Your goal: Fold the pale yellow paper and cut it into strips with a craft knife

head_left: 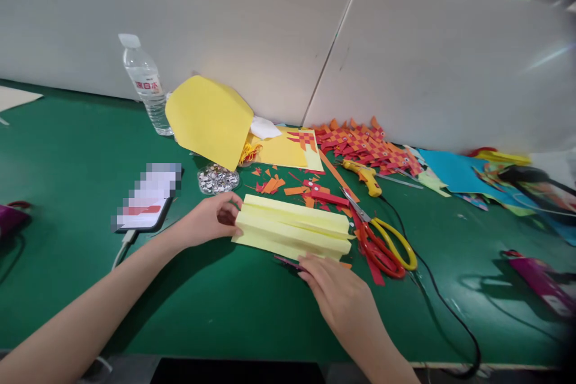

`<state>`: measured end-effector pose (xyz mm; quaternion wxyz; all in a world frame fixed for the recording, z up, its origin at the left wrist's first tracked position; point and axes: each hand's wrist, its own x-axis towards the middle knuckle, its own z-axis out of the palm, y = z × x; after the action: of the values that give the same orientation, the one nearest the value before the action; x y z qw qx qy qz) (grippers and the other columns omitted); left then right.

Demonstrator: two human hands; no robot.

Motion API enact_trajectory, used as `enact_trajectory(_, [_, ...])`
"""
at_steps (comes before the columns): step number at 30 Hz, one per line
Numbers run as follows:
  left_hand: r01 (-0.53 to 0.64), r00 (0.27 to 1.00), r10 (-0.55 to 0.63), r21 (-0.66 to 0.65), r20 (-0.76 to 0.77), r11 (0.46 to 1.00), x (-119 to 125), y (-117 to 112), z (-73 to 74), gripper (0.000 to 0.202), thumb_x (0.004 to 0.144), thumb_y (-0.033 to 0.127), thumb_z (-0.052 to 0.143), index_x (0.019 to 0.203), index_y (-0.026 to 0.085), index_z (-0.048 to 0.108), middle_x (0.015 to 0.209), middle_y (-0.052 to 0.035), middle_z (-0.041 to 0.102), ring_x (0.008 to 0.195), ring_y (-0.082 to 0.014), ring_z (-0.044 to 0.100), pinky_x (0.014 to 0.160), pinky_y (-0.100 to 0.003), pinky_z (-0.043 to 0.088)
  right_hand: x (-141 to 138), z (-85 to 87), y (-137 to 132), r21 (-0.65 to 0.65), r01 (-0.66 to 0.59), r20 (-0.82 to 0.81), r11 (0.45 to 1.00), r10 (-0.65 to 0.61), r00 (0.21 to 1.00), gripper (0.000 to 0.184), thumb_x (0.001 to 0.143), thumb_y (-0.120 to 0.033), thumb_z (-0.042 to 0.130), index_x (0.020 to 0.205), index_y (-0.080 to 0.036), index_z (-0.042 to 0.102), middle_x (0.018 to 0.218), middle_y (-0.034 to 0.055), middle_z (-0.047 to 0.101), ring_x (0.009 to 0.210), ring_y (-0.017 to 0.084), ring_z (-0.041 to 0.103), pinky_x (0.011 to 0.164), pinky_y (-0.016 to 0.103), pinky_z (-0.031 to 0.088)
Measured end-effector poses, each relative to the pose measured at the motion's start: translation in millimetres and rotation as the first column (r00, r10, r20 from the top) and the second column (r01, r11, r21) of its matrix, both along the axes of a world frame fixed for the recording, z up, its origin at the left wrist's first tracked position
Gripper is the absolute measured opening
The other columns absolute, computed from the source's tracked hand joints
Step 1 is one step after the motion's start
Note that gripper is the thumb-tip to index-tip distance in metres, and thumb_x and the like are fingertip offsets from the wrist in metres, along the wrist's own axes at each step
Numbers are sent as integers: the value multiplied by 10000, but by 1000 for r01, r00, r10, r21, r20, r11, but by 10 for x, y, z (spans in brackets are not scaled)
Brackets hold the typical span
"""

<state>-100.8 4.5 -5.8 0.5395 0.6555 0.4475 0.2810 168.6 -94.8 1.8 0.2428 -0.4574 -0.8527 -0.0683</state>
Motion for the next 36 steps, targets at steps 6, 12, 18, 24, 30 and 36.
enact_trajectory(6, [107,986,-83,162,-144,981,22,-49,19,259,710,226,627,905,212,458,782,30,626,649,-103,575,573,-208,462,65,54,32,10,67,31,998,-68,997,231,939,-198,440,891,-197,666,783,61,717,754,185,663,729,291,482])
enact_trajectory(12, [164,961,-101,234,-257,958,37,-68,43,269,732,217,585,962,222,446,726,60,646,613,-97,550,583,-200,418,58,59,69,-24,38,47,999,-37,998,226,937,-188,444,929,-184,670,800,54,715,763,183,646,744,296,464])
enact_trajectory(18, [158,958,-82,270,-274,950,39,-64,15,244,709,165,545,929,216,452,745,50,649,682,-117,609,630,-213,434,-21,95,135,-90,40,71,995,-34,997,231,937,-196,449,956,-189,679,779,51,697,750,175,636,724,281,463])
enact_trajectory(24, [174,964,-114,248,-242,953,37,-50,13,228,717,163,548,922,214,461,808,39,644,726,-117,623,635,-201,437,-167,62,186,-109,63,38,992,-59,998,207,930,-223,471,904,-205,676,769,34,697,734,179,634,652,270,424])
enact_trajectory(30, [182,966,-127,243,-225,953,36,-54,18,215,725,155,553,907,217,457,769,53,641,679,-104,603,609,-189,422,-261,19,212,-110,92,59,990,-86,995,189,924,-241,486,866,-220,665,731,7,673,685,172,620,571,275,362])
enact_trajectory(36, [180,964,-120,248,-237,952,25,-49,-5,217,729,174,569,908,219,455,759,55,638,666,-103,590,604,-190,410,-203,27,216,-91,106,108,990,-96,990,189,921,-243,487,847,-226,660,699,2,660,653,173,608,550,280,339])
